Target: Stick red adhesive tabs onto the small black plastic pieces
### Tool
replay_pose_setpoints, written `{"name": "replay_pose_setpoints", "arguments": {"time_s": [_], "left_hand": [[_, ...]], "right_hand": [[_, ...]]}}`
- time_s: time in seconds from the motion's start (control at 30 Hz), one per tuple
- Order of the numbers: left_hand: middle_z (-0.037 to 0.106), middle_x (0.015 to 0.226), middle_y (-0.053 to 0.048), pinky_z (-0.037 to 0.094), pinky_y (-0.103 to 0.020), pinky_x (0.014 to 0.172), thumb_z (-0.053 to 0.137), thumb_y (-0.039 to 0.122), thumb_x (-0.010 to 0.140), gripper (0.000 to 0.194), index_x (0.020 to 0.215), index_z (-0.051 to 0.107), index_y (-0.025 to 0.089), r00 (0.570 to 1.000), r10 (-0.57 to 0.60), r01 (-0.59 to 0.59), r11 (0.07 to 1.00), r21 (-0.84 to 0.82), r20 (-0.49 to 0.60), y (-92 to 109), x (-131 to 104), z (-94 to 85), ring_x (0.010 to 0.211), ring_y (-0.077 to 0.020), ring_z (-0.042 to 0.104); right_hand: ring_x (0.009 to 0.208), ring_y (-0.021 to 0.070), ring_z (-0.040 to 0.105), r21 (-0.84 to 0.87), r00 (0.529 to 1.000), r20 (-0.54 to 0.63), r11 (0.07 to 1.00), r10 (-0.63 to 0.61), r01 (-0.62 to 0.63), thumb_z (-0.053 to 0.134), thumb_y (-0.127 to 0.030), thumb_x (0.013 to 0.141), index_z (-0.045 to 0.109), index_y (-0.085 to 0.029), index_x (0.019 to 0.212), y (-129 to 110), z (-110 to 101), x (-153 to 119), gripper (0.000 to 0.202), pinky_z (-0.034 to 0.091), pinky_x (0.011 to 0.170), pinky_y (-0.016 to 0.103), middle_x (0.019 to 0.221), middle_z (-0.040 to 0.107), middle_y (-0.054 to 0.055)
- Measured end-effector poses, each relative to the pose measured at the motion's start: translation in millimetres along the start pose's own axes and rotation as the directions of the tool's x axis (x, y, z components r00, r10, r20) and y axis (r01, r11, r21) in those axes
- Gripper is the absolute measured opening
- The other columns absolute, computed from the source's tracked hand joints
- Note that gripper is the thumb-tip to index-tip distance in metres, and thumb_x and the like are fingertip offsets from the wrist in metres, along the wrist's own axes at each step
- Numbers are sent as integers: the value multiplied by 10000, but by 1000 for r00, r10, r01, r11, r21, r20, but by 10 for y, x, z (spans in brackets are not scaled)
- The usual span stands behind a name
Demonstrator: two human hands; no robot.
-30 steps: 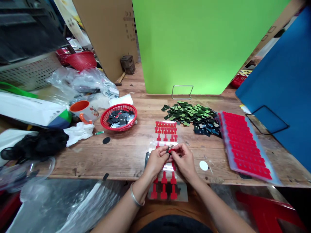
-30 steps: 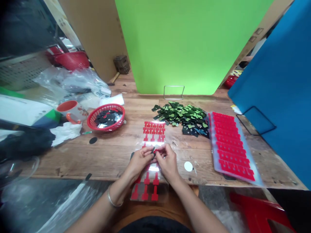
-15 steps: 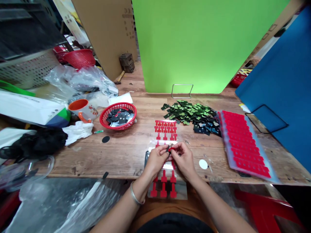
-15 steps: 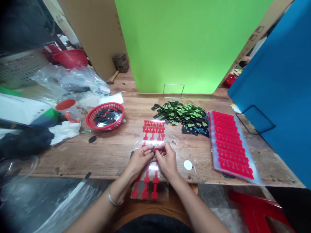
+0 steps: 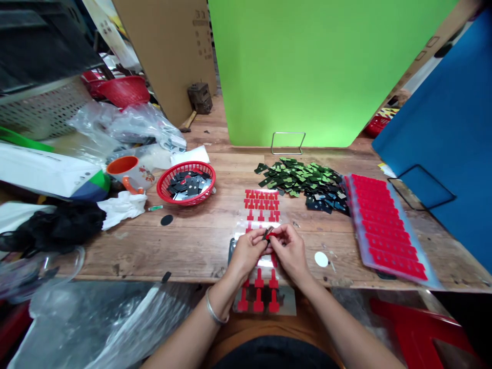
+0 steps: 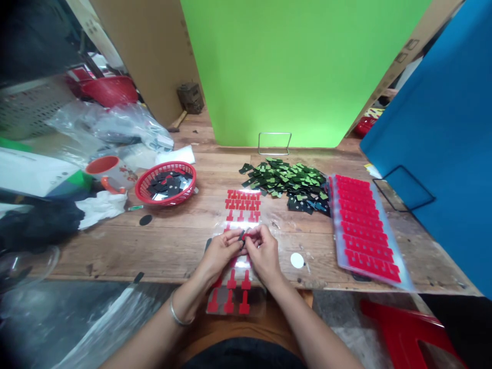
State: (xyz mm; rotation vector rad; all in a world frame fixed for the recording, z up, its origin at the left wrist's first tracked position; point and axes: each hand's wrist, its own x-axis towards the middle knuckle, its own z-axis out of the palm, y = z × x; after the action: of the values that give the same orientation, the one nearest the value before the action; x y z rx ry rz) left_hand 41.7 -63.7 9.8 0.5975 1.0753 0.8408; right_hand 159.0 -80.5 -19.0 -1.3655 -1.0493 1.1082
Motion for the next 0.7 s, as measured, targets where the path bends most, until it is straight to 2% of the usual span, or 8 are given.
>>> {"name": "replay_pose_setpoints", "arguments": {"time_s": [0.33,0.5,0.63,0.7], "left_hand": [[717,875,-92,555,-255,690,690,167,676,324,991,657,100,1000,28,-28,999,43,-4,-36,15,-6,737,-177,683],[720,776,-56,559,-251,621,696,208,685,292,957,652,111,994,69,-63,995,78,-80,-90,29,23,640,-162,679],[717,727,-37,546,-219,594,681,219,705,257,940,649,122,990,96,-86,991,102,-102,-128,29,33,600,-145,673],[717,731,-40,545,-217,597,679,224,705,260,942,649,120,989,101,-90,991,103,-106,-128,20,39,598,-142,672]], "right_hand": [[539,103,496,0,1000,-9,1000,-11,11,578,-244,739,519,-198,806,-22,-2,9,100,437,455,194,714,547,-18],[541,105,507,2,1000,-6,1000,-8,8,580,-269,758,519,-198,817,-20,0,-4,111,437,462,198,722,558,-14],[571,121,537,-12,1000,11,1000,-17,18,545,-307,812,527,-203,850,-58,-4,-45,113,451,501,216,736,571,-2],[617,126,550,-73,998,-8,995,-66,66,533,-309,827,546,-198,843,-100,-21,-53,113,463,556,233,814,577,25]]}}
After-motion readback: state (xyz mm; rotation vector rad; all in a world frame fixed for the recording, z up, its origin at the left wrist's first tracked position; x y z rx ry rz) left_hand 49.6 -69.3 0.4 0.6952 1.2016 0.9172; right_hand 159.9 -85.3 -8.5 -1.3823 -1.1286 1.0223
